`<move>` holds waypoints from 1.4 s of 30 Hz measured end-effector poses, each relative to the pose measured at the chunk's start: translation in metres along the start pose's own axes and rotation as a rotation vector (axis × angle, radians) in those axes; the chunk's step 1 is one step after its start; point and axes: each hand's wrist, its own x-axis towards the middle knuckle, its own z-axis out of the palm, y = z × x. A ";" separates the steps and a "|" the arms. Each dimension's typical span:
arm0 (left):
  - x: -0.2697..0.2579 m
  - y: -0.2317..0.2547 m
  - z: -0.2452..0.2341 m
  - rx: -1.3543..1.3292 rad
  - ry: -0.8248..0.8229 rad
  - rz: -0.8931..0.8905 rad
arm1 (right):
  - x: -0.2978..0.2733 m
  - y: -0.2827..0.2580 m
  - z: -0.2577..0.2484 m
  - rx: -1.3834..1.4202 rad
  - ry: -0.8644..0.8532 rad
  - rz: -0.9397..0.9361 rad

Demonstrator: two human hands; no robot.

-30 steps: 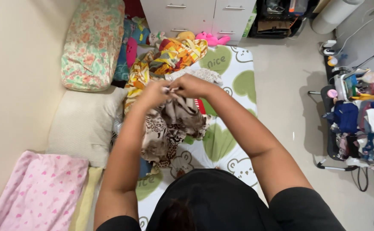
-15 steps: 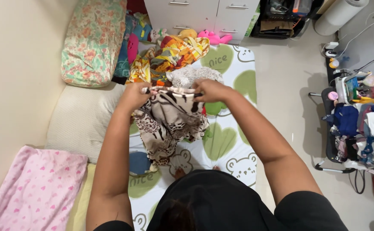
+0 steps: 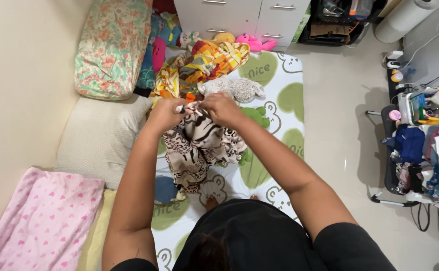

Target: Folding blankets and arranging stuffed animals on a bed.

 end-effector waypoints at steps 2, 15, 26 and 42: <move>-0.002 0.000 -0.003 0.061 -0.085 -0.081 | 0.003 -0.003 -0.018 -0.241 -0.111 0.024; -0.003 -0.015 0.001 0.045 0.065 -0.129 | -0.036 0.020 0.026 0.250 0.067 -0.072; -0.022 -0.234 0.036 0.217 0.612 -0.580 | -0.024 0.159 -0.040 0.282 0.366 0.778; -0.098 -0.026 0.050 -1.087 0.589 -0.327 | 0.041 -0.030 0.088 1.414 -0.426 0.435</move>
